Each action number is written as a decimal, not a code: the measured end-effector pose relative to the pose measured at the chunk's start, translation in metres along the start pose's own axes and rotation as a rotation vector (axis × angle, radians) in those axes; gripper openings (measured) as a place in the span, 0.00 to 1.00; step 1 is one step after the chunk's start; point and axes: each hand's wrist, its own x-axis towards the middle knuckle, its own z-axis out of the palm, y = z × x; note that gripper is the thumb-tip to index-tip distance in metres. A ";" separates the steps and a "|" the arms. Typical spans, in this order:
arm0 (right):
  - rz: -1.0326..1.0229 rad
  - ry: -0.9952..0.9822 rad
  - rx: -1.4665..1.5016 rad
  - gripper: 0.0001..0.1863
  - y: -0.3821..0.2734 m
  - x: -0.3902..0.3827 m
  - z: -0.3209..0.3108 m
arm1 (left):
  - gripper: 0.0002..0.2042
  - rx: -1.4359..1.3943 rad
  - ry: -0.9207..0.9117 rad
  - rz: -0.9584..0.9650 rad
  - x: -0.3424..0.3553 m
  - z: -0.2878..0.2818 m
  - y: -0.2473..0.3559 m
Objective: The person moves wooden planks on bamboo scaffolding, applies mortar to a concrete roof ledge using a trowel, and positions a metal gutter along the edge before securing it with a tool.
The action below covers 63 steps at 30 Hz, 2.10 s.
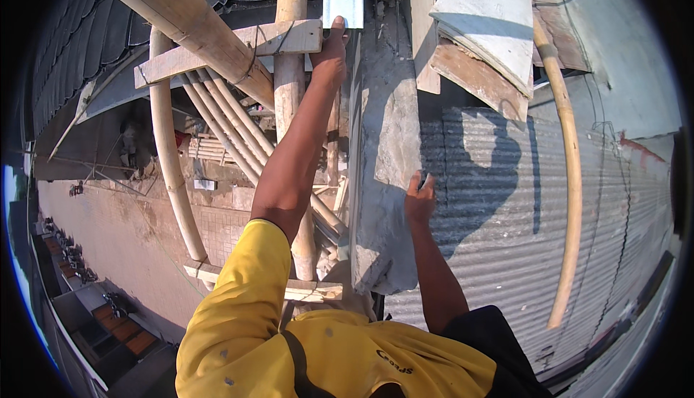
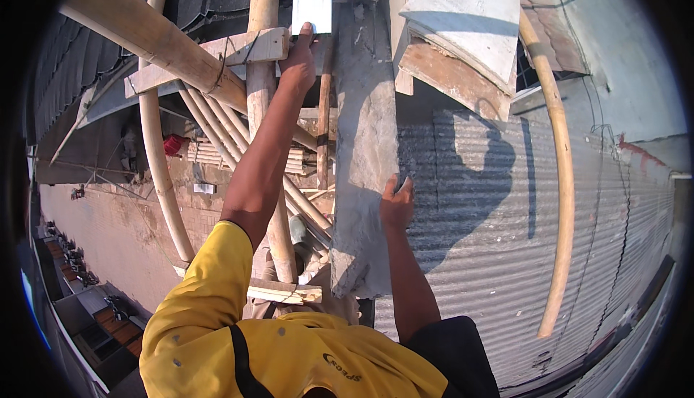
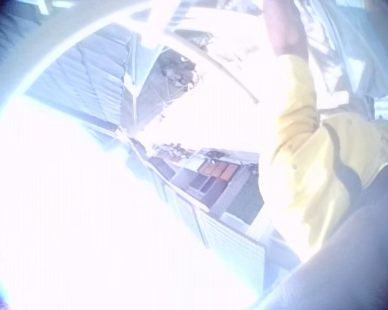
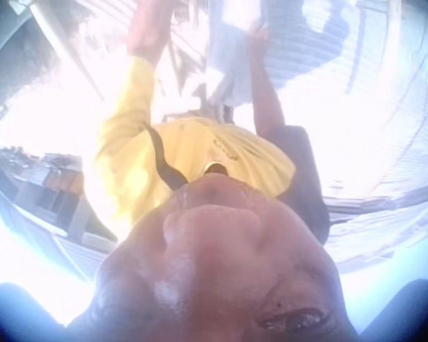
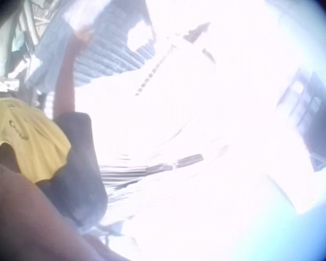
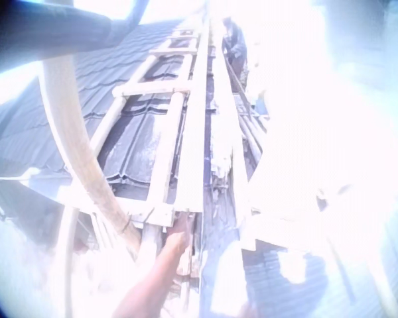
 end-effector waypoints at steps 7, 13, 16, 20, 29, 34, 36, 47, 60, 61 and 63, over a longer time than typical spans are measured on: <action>0.010 -0.012 0.044 0.35 -0.001 -0.001 -0.002 | 0.28 -0.182 -0.163 0.034 -0.001 0.000 -0.003; 0.027 -0.017 0.043 0.36 -0.010 -0.005 -0.006 | 0.29 -0.189 -0.163 0.041 0.005 -0.005 -0.006; 0.040 -0.006 0.026 0.36 -0.006 -0.004 -0.004 | 0.30 -0.205 -0.274 0.084 0.000 -0.005 -0.003; 0.043 -0.028 0.044 0.36 -0.007 -0.003 -0.003 | 0.17 -0.185 -0.199 0.080 0.001 -0.004 -0.003; -0.001 0.022 0.016 0.36 -0.004 -0.002 0.000 | 0.24 -0.192 -0.250 0.079 0.001 -0.003 -0.001; 0.036 -0.005 0.034 0.35 -0.008 -0.001 -0.003 | 0.23 -0.177 -0.289 0.101 -0.004 -0.002 0.001; 0.042 -0.012 0.013 0.35 -0.007 -0.001 -0.004 | 0.24 -0.167 -0.286 0.105 -0.003 -0.003 -0.001; 0.030 0.013 -0.022 0.35 -0.008 -0.005 -0.003 | 0.26 -0.095 -0.254 0.081 0.011 -0.010 -0.010; -0.058 0.057 0.002 0.32 -0.001 -0.004 0.003 | 0.23 0.070 -0.266 0.057 0.004 -0.008 0.000; -0.045 0.054 -0.011 0.33 -0.002 -0.004 0.002 | 0.21 0.089 -0.259 0.048 -0.002 -0.006 0.003; -0.025 0.020 -0.019 0.33 -0.004 -0.003 0.001 | 0.22 0.173 -0.235 0.050 -0.003 -0.006 0.004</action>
